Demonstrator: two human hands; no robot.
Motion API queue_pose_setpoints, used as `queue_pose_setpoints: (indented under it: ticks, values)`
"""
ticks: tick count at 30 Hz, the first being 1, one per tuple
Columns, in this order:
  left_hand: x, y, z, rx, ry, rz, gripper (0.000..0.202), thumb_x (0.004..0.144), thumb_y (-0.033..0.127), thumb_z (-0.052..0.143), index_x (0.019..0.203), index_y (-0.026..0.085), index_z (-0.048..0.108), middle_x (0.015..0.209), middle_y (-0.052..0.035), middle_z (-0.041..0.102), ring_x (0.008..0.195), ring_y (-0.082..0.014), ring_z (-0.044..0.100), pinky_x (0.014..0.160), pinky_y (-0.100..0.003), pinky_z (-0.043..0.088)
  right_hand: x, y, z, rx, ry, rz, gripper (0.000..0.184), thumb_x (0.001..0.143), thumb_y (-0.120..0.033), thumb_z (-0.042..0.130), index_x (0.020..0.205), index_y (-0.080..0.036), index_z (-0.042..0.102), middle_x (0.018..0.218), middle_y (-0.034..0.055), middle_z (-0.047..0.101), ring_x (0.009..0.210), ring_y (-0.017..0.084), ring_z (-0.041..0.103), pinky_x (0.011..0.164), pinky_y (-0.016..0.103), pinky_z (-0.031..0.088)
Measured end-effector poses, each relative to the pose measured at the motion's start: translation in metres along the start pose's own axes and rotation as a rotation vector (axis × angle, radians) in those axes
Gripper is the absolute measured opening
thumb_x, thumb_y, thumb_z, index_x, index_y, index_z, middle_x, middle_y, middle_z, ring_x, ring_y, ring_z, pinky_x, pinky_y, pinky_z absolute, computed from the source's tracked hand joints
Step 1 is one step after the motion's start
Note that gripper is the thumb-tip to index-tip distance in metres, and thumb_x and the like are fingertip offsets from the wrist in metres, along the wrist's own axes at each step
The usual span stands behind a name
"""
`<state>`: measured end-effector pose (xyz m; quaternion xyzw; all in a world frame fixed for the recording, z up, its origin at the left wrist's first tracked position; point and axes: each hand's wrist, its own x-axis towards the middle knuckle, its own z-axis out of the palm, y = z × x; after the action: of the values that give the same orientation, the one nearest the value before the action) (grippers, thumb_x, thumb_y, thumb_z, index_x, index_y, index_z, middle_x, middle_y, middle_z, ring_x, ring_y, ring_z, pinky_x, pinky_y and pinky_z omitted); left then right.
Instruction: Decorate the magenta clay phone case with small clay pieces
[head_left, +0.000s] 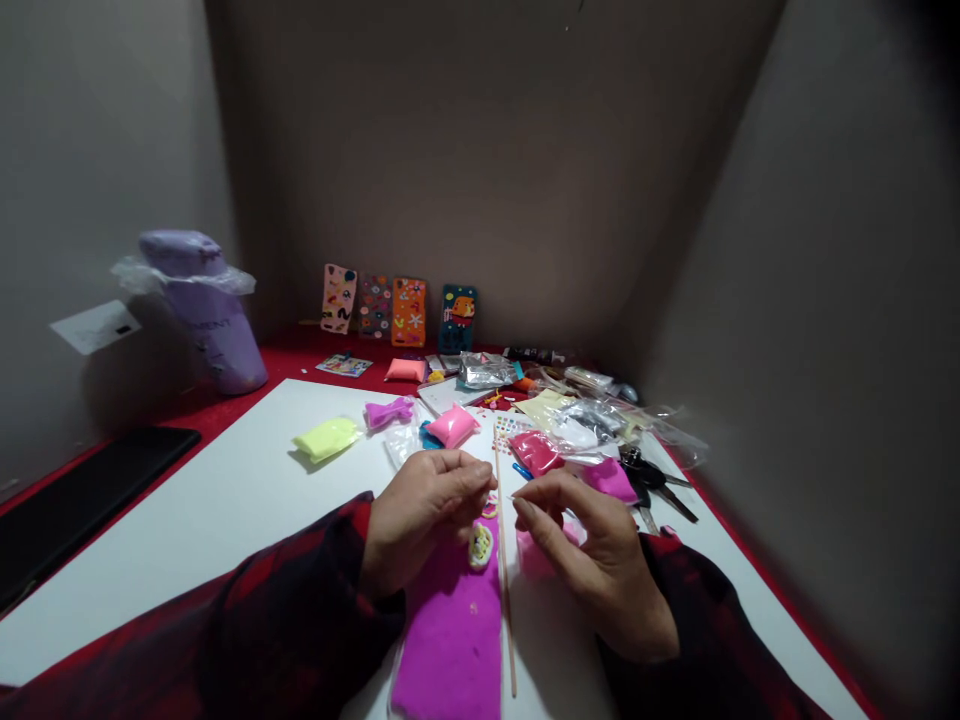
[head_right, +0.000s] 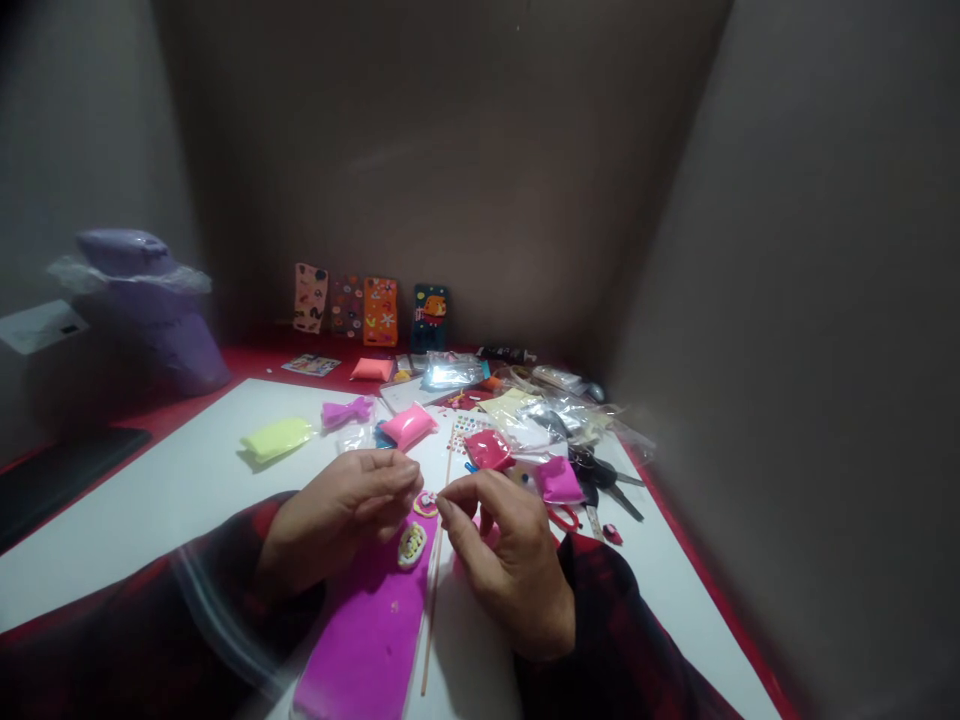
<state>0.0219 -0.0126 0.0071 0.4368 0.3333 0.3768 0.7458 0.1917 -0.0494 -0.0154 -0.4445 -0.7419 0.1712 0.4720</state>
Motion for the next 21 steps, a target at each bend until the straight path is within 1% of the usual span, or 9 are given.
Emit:
queue_pose_setpoints:
  ticks: [2, 5, 9, 12, 14, 16, 21]
  values:
    - [0.0008, -0.0013, 0.0007, 0.004, -0.003, -0.013, 0.019, 0.074, 0.025, 0.063, 0.065, 0.012, 0.051, 0.054, 0.0029, 0.045, 0.045, -0.0046, 0.033, 0.045, -0.019, 0.026, -0.0004, -0.0007, -0.0001, -0.009, 0.010, -0.012, 0.011, 0.087, -0.023, 0.055, 0.079, -0.019, 0.061, 0.067, 0.0003, 0.058, 0.060, 0.013, 0.051, 0.056, 0.027, 0.039]
    - [0.0008, 0.0003, 0.0026, -0.035, 0.010, -0.056, 0.009, 0.070, 0.015, 0.062, 0.074, 0.012, 0.055, 0.063, -0.0006, 0.053, 0.048, -0.0054, 0.039, 0.046, -0.019, 0.027, -0.0010, -0.0021, -0.0002, -0.018, 0.018, -0.035, 0.010, 0.087, -0.022, 0.054, 0.079, -0.019, 0.061, 0.067, 0.0007, 0.058, 0.060, 0.013, 0.050, 0.056, 0.027, 0.038]
    - [0.0003, 0.0024, 0.0024, -0.050, 0.011, -0.077, 0.012, 0.067, 0.011, 0.062, 0.078, 0.011, 0.057, 0.062, 0.0007, 0.052, 0.051, -0.0064, 0.042, 0.049, -0.019, 0.031, -0.0012, -0.0029, 0.0002, -0.029, 0.030, -0.064, 0.009, 0.087, -0.021, 0.054, 0.080, -0.018, 0.060, 0.067, 0.0011, 0.058, 0.060, 0.013, 0.049, 0.056, 0.027, 0.038]
    - [0.0002, 0.0010, 0.0003, -0.020, -0.010, -0.051, 0.012, 0.068, 0.015, 0.065, 0.077, 0.011, 0.058, 0.057, 0.0025, 0.047, 0.050, -0.0067, 0.042, 0.050, -0.021, 0.033, -0.0010, -0.0025, 0.0006, -0.037, 0.042, -0.062, 0.009, 0.086, -0.020, 0.055, 0.080, -0.018, 0.061, 0.067, 0.0011, 0.057, 0.060, 0.013, 0.050, 0.056, 0.027, 0.038]
    - [0.0001, -0.0008, -0.0008, 0.007, -0.051, -0.036, 0.012, 0.071, 0.019, 0.066, 0.072, 0.011, 0.056, 0.054, 0.0037, 0.043, 0.047, -0.0065, 0.039, 0.049, -0.022, 0.033, -0.0009, -0.0021, 0.0007, -0.039, 0.048, -0.062, 0.009, 0.086, -0.020, 0.055, 0.079, -0.018, 0.061, 0.066, 0.0008, 0.057, 0.060, 0.013, 0.050, 0.055, 0.027, 0.038]
    - [0.0000, -0.0026, -0.0012, 0.029, -0.081, -0.029, 0.018, 0.074, 0.023, 0.066, 0.067, 0.012, 0.054, 0.051, 0.0044, 0.041, 0.046, -0.0064, 0.037, 0.048, -0.023, 0.034, -0.0007, -0.0018, 0.0006, -0.037, 0.055, -0.079, 0.009, 0.086, -0.019, 0.055, 0.079, -0.018, 0.061, 0.066, 0.0006, 0.057, 0.060, 0.013, 0.050, 0.054, 0.026, 0.037]
    - [-0.0009, -0.0050, -0.0003, 0.078, -0.070, -0.018, 0.028, 0.075, 0.032, 0.068, 0.062, 0.013, 0.051, 0.048, 0.0049, 0.040, 0.043, -0.0069, 0.036, 0.046, -0.024, 0.033, 0.0004, -0.0014, 0.0006, -0.045, 0.054, -0.116, 0.007, 0.085, -0.017, 0.055, 0.081, -0.018, 0.061, 0.066, 0.0004, 0.057, 0.060, 0.012, 0.050, 0.053, 0.026, 0.037]
